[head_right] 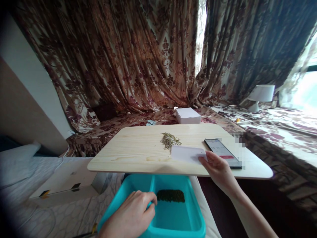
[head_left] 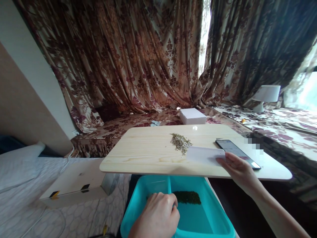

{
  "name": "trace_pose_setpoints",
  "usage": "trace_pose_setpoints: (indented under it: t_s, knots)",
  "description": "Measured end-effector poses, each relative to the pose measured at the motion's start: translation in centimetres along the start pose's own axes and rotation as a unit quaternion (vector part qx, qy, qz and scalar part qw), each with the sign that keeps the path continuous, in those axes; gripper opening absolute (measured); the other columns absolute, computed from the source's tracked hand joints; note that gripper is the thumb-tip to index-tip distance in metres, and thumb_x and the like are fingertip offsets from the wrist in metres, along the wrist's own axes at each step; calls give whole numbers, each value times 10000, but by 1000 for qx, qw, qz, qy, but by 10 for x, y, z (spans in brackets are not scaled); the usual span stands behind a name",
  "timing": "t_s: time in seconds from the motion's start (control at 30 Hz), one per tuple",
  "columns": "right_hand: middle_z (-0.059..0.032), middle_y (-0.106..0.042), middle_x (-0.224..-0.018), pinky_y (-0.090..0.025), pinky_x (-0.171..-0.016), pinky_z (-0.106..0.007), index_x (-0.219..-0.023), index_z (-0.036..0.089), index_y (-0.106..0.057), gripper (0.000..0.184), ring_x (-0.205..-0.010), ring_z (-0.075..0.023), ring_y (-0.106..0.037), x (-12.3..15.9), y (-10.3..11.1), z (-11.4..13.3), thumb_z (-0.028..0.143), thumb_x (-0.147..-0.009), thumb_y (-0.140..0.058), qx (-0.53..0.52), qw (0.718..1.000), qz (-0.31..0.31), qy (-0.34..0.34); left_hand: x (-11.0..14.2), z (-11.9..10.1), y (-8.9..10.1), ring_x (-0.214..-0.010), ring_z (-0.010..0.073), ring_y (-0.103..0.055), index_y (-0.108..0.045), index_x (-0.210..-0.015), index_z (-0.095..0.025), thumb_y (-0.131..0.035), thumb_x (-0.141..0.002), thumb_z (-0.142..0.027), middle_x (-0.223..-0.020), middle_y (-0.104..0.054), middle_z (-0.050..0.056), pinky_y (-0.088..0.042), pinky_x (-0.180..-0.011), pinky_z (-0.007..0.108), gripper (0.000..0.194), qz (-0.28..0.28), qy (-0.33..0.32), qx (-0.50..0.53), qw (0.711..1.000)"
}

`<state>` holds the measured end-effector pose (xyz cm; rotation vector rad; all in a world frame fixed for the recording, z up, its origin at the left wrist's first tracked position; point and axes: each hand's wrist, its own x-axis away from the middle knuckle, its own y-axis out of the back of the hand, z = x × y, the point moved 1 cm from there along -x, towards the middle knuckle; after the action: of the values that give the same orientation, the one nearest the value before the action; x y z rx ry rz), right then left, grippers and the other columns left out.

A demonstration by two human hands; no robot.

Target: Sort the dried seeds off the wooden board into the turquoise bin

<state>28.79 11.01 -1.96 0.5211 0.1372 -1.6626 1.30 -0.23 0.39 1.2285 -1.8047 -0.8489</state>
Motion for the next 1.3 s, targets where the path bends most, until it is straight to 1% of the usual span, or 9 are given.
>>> trace_pose_setpoints:
  t_s: [0.03,0.1,0.2,0.37,0.5,0.67,0.83,1.07,1.3]
  knots:
    - [-76,-772,-778,-608,-712,-365,-811,211,-725,465,-749,-259,-728,-4,1,0,632,-616,-764,6,1000,-23,8,-1,-2,-1,-1035,268,-578,-684,-1013,-214,-374,-866,-188,-1049,-674,81,-423,-928,385,345,1,-3,-3,1000]
    - [-81,-772,-791,-607,-725,-384,-820,211,-724,466,-764,-266,-730,-12,1,-2,638,-635,-746,18,999,-40,22,-4,-7,-3,-1044,273,-573,-683,-1021,-209,-370,-868,-189,-1048,-673,87,-419,-933,388,349,5,-14,-11,1000]
    - [-87,-772,-799,-604,-732,-411,-827,207,-724,429,-787,-284,-732,-20,-5,-7,609,-676,-727,32,998,-38,37,-8,-11,-6,-1053,279,-566,-681,-1019,-206,-366,-874,-197,-1046,-671,91,-414,-939,393,347,15,-31,-20,999]
    - [-71,-772,-788,-597,-762,-424,-808,214,-719,341,-815,-297,-733,-24,-18,-20,540,-710,-715,43,997,-32,51,-9,-8,-8,-1054,278,-568,-678,-1031,-209,-365,-871,-202,-1055,-672,88,-413,-945,396,352,13,-29,-18,999]
    - [-77,-781,-858,-589,-787,-424,-860,209,-728,386,-844,-294,-730,-24,-22,-24,563,-710,-704,45,997,-22,57,-7,-8,-5,-1055,280,-571,-681,-1040,-207,-367,-869,-202,-1064,-676,87,-416,-947,398,357,10,-23,-16,1000]
    - [-78,-777,-831,-584,-799,-426,-826,212,-717,392,-844,-288,-729,-21,-19,-18,582,-696,-715,32,998,-14,43,-7,-10,-5,-1053,282,-574,-686,-1038,-209,-370,-866,-196,-1069,-677,89,-421,-938,400,360,10,-23,-18,1000]
    - [-91,-773,-813,-592,-745,-431,-807,208,-712,430,-789,-294,-727,-17,-16,-13,612,-663,-732,16,999,1,35,-8,-8,-6,-1040,280,-579,-690,-1025,-215,-376,-863,-199,-1051,-683,88,-423,-926,393,354,5,-25,-16,1000]
    - [-81,-764,-794,-586,-768,-452,-812,219,-708,424,-777,-287,-722,-17,-13,-13,616,-664,-730,13,999,-22,27,-7,-8,-6,-1038,274,-580,-691,-1019,-219,-379,-865,-200,-1053,-686,81,-420,-931,386,348,9,-24,-16,1000]
    - [-81,-762,-774,-594,-709,-391,-802,214,-714,469,-760,-271,-719,-6,-7,-10,654,-643,-730,16,1000,-13,16,-7,-9,-5,-1044,282,-579,-689,-1026,-215,-376,-867,-206,-1060,-682,84,-422,-932,400,351,11,-27,-18,999]
